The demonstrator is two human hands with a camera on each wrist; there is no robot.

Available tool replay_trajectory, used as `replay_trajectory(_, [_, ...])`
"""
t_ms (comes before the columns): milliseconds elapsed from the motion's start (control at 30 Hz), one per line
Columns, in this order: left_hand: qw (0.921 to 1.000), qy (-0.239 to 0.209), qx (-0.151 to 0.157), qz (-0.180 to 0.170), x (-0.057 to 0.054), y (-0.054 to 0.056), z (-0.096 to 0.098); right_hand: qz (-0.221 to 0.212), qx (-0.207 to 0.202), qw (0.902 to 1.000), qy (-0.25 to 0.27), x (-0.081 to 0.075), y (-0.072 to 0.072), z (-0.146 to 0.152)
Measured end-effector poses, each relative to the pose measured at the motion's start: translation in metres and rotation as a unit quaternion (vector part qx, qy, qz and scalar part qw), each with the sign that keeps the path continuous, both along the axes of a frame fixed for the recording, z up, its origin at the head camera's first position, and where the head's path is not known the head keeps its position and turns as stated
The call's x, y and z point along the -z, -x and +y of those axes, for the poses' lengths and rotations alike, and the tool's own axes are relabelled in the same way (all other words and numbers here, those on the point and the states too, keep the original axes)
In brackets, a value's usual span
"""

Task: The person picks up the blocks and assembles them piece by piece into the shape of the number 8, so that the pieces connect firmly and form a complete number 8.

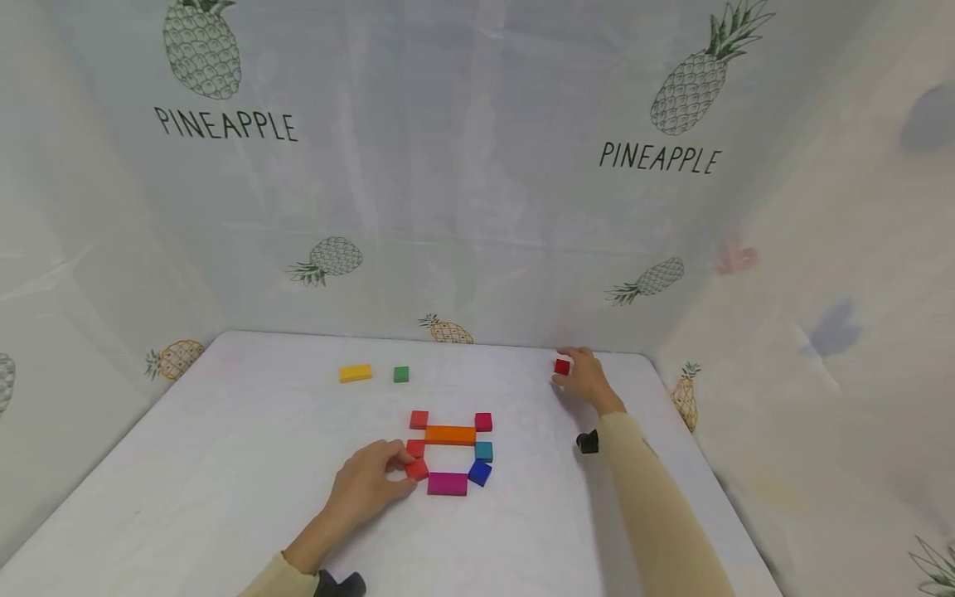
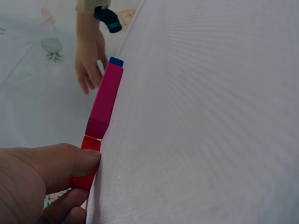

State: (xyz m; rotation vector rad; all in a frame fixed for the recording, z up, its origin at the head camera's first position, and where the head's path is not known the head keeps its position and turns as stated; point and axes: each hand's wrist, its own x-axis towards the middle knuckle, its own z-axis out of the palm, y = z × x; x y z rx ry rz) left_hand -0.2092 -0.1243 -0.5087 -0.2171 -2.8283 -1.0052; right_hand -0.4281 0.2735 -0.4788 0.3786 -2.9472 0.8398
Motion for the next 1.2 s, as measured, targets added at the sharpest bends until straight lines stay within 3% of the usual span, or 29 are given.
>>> replay_trajectory(267, [0.9999,0.007,-0.007,-0.006,0.002,0.002,0.002,-0.058,0.017,0.9976,-0.034,0.003,0.003,0.003])
replay_trajectory(833, [1.0,0.008,-0.004,-0.003,0.002,0.002,0.002,-0.009,-0.004,0.9996,-0.025,0.007,0.002,0.0])
replay_trajectory(1200, [1.0,0.001,0.003,0.01,0.0,0.0,0.001,-0.006,-0.059,0.9982,-0.014,-0.004,-0.01,-0.028])
